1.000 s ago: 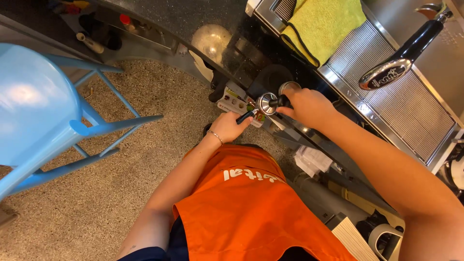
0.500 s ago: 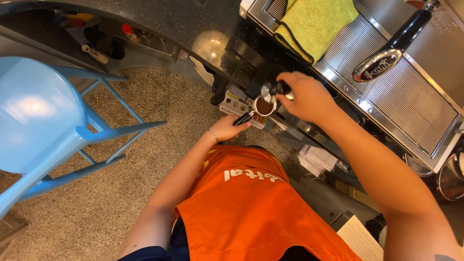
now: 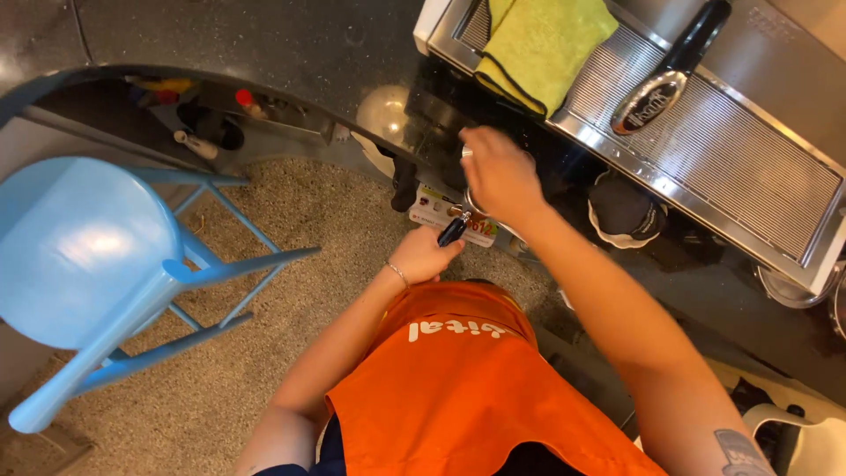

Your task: Preparing an espresso shot and mixing it with liquid on a scale.

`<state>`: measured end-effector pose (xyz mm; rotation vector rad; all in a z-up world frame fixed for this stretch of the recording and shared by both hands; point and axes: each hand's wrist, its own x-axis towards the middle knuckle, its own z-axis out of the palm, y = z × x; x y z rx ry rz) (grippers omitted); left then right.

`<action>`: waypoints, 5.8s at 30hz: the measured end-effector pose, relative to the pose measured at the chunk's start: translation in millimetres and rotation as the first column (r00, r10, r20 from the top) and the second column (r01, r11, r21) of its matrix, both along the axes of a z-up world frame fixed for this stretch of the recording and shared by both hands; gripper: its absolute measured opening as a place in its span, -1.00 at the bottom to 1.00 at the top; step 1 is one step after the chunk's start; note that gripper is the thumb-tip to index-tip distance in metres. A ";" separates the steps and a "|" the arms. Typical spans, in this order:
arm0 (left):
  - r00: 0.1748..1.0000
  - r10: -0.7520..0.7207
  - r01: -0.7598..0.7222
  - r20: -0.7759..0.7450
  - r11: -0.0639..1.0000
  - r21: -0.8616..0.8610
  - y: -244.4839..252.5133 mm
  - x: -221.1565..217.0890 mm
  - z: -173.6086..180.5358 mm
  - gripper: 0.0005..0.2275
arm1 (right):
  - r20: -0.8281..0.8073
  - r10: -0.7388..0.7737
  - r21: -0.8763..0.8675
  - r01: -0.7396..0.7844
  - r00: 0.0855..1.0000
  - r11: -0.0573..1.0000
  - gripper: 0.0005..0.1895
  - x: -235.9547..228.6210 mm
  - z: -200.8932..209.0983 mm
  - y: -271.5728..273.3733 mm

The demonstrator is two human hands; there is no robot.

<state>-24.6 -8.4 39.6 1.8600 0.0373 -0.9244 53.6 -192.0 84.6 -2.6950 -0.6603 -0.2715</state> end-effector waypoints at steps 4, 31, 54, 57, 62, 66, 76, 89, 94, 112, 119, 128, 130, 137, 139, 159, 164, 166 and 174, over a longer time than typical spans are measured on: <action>0.993 -0.057 0.061 0.099 0.998 -0.030 -1.8 0.2 55.9 -0.65 | -0.075 0.057 0.159 -0.044 0.996 0.986 -0.61 -31.7 5.6 6.7; 0.321 -0.939 0.945 0.121 0.326 0.019 -87.5 59.0 192.1 -0.75 | -0.145 0.487 0.447 -0.382 0.862 0.809 -0.26 -167.0 148.9 -186.9; 0.993 -0.112 0.120 0.047 0.852 -0.510 -200.2 10.5 70.7 -0.68 | 0.035 -0.634 0.080 0.630 0.773 0.772 0.08 -84.2 217.1 -230.5; 0.998 0.018 -0.046 -0.058 0.842 -0.537 -202.6 9.5 71.3 -0.69 | -0.089 -0.658 0.027 0.662 0.748 0.749 0.07 -88.3 235.3 -222.0; 0.990 0.139 -0.127 -0.006 0.883 -0.452 -179.4 -2.4 85.4 -0.67 | -0.020 -0.508 0.362 0.480 0.861 0.799 -0.61 -114.8 202.4 -230.1; 0.988 0.156 -0.139 0.014 0.909 -0.392 -171.5 -13.7 102.5 -0.64 | -0.581 -0.243 0.255 0.457 0.777 0.852 -0.63 -152.2 171.8 -215.2; 0.886 0.011 0.156 0.464 0.935 -0.319 -205.5 -52.8 141.6 -0.68 | -0.732 0.359 0.643 0.761 0.578 0.086 -0.57 -197.9 15.3 -159.4; 0.121 -0.196 0.094 0.973 0.978 0.185 -280.3 10.3 233.6 -0.34 | -0.613 0.172 0.688 0.628 0.771 -0.362 -0.74 -216.6 75.2 -202.4; -0.056 -0.160 0.031 0.986 0.986 0.162 -319.4 33.5 257.0 -0.21 | -0.614 0.116 0.696 0.605 0.781 -0.386 -0.76 -220.2 71.3 -209.6; 0.080 -0.286 -0.093 0.955 0.952 0.292 -187.6 108.5 92.2 -0.57 | -0.544 0.120 0.728 0.539 0.830 -0.423 -0.80 -221.6 61.3 -209.5; 0.175 -0.399 -0.363 0.900 0.824 0.436 -145.0 163.6 41.9 -0.29 | -0.536 0.132 0.725 0.535 0.834 -0.435 -0.80 -222.2 51.3 -209.3; 0.190 -0.370 -0.137 0.910 0.907 0.397 -326.8 59.8 55.6 -0.32 | -0.571 0.045 0.717 0.525 0.819 -0.458 -0.80 -237.1 49.6 -223.6; 0.170 -0.357 -0.023 0.919 0.930 0.366 -371.2 30.5 61.9 -0.27 | -0.572 0.008 0.723 0.508 0.820 -0.468 -0.80 -248.9 45.2 -231.3; 0.106 -0.454 0.247 0.885 0.874 0.419 -466.3 -18.9 64.9 -0.29 | -0.528 -0.180 0.768 0.377 0.830 -0.518 -0.83 -289.8 47.8 -258.9; 0.072 -0.453 0.272 0.889 0.866 0.419 -486.7 -27.5 65.2 -0.30 | -0.510 -0.214 0.773 0.335 0.833 -0.539 -0.83 -297.6 53.7 -265.7; 0.106 -0.467 -0.077 0.878 0.876 0.476 -283.3 78.9 72.3 -0.43 | -0.461 -0.066 0.788 0.374 0.885 -0.489 -0.83 -261.5 41.0 -265.5; 0.155 -0.516 -0.311 0.843 0.784 0.537 -162.0 158.4 29.1 -0.47 | -0.485 0.050 0.781 0.459 0.873 -0.424 -0.82 -223.6 53.6 -251.1; 0.168 -0.534 -0.366 0.828 0.746 0.556 -133.1 174.1 24.0 -0.50 | -0.486 0.093 0.786 0.481 0.869 -0.387 -0.82 -211.1 50.7 -244.8; 0.139 -0.034 -0.231 0.990 0.971 0.066 -148.8 102.3 92.5 -0.55 | -0.433 0.180 0.845 0.467 0.883 -0.260 -0.81 -118.2 42.5 -239.9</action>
